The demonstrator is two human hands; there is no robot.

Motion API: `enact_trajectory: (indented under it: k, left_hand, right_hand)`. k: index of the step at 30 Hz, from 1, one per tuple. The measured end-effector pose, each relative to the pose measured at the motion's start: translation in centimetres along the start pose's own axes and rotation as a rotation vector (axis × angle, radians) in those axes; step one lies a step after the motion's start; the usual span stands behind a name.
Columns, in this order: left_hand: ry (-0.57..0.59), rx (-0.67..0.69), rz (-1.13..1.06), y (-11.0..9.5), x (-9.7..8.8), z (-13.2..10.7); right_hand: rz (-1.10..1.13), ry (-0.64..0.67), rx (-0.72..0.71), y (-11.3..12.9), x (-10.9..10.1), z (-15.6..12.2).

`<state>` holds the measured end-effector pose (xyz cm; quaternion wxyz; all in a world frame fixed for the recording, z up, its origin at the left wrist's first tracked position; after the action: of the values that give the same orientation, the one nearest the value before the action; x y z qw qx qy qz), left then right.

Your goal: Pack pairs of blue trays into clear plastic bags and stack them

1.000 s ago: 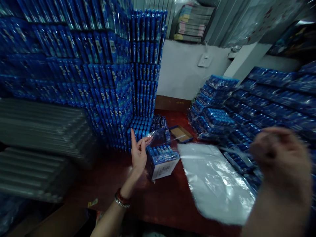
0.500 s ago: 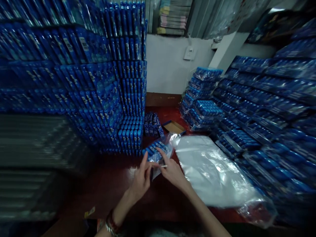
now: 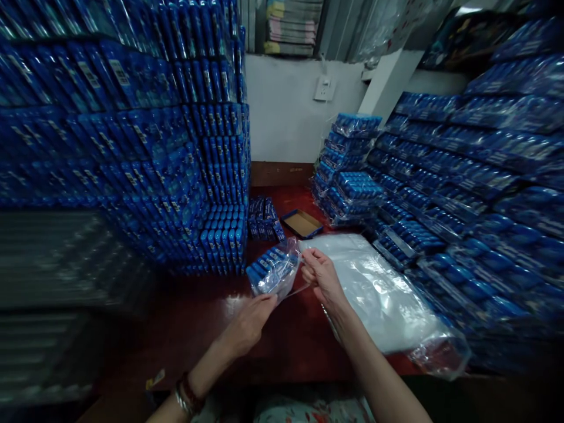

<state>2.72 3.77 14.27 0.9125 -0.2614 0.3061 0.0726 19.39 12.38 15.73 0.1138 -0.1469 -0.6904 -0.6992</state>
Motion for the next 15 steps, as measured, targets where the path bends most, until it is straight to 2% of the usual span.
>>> enact_trajectory:
  k: [3, 6, 8, 10, 11, 13, 15]
  left_hand:
    - [-0.021, 0.027, 0.097, 0.6, -0.2, -1.0]
    - [-0.03, 0.069, 0.145, 1.4, -0.5, -1.8]
    - [-0.008, 0.056, 0.119, 2.4, -0.7, -1.8]
    - [-0.029, -0.054, 0.056, 3.8, -1.1, -1.6]
    - [-0.078, -0.132, 0.005, 4.6, -1.6, -1.4]
    - [-0.257, -0.279, -0.147, 5.9, -2.7, -1.4]
    - [-0.502, -0.397, -0.326, 7.0, -3.5, -1.8]
  right_hand:
    - [-0.154, -0.268, -0.196, -0.6, -2.9, -2.1]
    - [-0.136, -0.403, -0.18, -4.5, -5.1, -3.5]
    - [-0.02, -0.393, -0.113, -7.1, -5.4, -2.9]
    - [0.07, -0.337, -0.046, -8.4, -4.9, -1.7]
    - [0.093, -0.294, -0.007, -8.8, -4.4, -1.1]
    - [0.103, -0.21, 0.067, -9.1, -3.7, -0.2]
    - [0.095, -0.146, 0.104, -9.2, -3.3, 0.1]
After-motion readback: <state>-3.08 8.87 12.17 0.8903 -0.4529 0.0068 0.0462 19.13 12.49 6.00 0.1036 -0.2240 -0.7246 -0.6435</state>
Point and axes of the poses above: each hand's wrist, its own z-axis towards the middle knuckle, its own x-axis out of the palm, y = z × x, the point moved 9 cm from there along z, towards the middle knuckle, and after that the axes turned 1 degree about y, right-handed, at the moved point
